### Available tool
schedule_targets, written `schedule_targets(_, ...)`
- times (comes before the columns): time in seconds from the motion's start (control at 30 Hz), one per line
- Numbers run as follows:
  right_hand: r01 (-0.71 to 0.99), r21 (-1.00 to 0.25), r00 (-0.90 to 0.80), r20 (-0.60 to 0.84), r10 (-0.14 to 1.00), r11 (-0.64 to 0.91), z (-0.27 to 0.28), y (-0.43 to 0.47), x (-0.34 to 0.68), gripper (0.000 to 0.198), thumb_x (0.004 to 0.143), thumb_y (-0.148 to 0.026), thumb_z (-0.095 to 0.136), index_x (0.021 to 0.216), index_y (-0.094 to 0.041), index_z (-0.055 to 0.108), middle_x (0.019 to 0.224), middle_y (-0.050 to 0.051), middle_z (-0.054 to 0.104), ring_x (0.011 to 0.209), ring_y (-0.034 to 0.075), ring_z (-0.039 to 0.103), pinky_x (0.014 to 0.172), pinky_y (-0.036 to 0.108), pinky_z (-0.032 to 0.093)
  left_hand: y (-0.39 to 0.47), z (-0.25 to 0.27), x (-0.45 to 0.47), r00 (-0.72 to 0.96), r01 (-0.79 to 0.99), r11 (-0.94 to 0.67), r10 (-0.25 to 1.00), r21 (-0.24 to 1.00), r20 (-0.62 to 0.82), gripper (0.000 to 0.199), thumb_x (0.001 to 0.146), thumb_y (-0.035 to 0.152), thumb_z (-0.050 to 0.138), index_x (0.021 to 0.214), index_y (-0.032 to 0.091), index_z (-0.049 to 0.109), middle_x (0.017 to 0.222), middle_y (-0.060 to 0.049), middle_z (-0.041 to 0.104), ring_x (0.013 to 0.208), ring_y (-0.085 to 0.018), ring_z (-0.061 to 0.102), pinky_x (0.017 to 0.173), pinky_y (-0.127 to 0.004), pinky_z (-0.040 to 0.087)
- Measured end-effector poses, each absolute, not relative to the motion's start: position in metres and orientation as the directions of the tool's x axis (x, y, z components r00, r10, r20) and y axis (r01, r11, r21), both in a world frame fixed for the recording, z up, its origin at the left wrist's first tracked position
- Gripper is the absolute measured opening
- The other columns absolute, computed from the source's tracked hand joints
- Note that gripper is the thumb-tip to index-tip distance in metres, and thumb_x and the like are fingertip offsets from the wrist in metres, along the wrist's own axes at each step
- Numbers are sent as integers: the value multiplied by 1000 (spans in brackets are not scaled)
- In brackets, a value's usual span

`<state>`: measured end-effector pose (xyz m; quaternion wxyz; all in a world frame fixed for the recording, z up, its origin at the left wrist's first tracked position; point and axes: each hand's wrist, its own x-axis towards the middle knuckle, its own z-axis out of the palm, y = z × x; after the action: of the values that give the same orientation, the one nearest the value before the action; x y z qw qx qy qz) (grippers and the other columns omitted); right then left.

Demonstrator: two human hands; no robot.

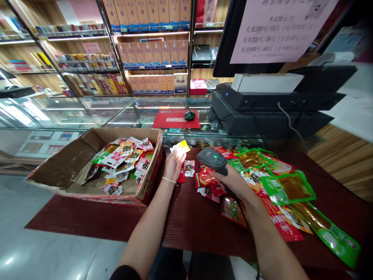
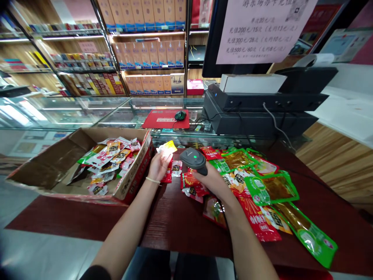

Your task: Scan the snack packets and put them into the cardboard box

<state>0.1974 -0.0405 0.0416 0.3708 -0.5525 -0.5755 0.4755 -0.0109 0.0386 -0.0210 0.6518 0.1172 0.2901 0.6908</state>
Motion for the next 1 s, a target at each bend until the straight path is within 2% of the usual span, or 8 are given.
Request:
schedule_targets(0.17, 237, -968, -106, -106, 989, -79, 41, -42, 198, 35, 75, -35, 68, 103, -23, 51, 44, -12, 46, 32, 10, 38, 34, 21, 32, 40, -23, -12, -123, -825, 35, 963, 565, -239, 16, 90, 14, 57, 103, 12, 65, 107, -11, 74, 104, -19, 70, 101, -37, 52)
schedule_targets(0.27, 189, -980, -65, -72, 995, -59, 36, -40, 198, 35, 76, -36, 69, 103, -24, 51, 46, -11, 48, 34, 10, 41, 35, 21, 34, 38, -19, -9, -141, -766, 11, 972, 642, -186, 19, 86, 15, 64, 104, 12, 66, 107, -11, 73, 104, -19, 70, 101, -36, 51)
schedule_targets(0.43, 92, -996, -30, 5, 1000, 7, 28, -37, 200, 32, 77, -44, 73, 89, -23, 51, 44, -8, 50, 34, 11, 43, 37, 23, 35, 17, 18, 0, -145, -538, -85, 989, 839, 7, 34, 74, 28, 78, 102, 11, 67, 102, -10, 73, 96, -21, 71, 95, -38, 54)
schedule_targets(0.6, -29, -998, -54, 51, 997, 49, 22, -34, 201, 38, 79, -47, 73, 64, -21, 50, 44, -3, 50, 35, 10, 44, 38, 23, 36, -21, 84, -17, -143, -306, -251, 966, 919, 216, 36, 76, 40, 75, 99, 14, 69, 97, -6, 73, 89, -18, 70, 83, -33, 58)
schedule_targets(0.73, -112, -994, -57, 20, 998, 14, 21, -33, 196, 38, 75, -47, 77, 65, -20, 52, 50, -4, 51, 37, 10, 46, 37, 24, 39, -31, 124, -70, -230, -53, -386, 902, 921, 365, 33, 80, 41, 70, 102, 16, 70, 96, -6, 73, 83, -17, 69, 76, -29, 59)
schedule_targets(0.83, -141, -990, -61, 6, 998, -3, 20, -34, 192, 39, 72, -46, 80, 67, -21, 51, 51, -5, 50, 36, 10, 45, 35, 24, 38, -21, 132, -130, -307, 176, -385, 853, 906, 422, 36, 85, 41, 63, 111, 16, 67, 103, -8, 72, 89, -20, 70, 81, -34, 58)
schedule_targets(0.9, -156, -988, -63, 1, 998, -9, 18, -34, 189, 38, 71, -45, 81, 71, -21, 51, 53, -5, 51, 36, 10, 45, 34, 24, 38, -13, 126, -172, -363, 383, -305, 818, 872, 445, 41, 86, 35, 61, 124, 16, 62, 118, -11, 69, 104, -24, 68, 92, -39, 55)
schedule_targets(1.0, -157, -988, -69, 5, 998, -5, 15, -33, 186, 38, 71, -44, 81, 74, -21, 51, 56, -5, 53, 37, 9, 46, 35, 23, 39, -6, 108, -220, -400, 693, -88, 779, 716, 483, 51, 80, 21, 66, 129, 11, 59, 136, -19, 58, 129, -31, 53, 112, -45, 39)
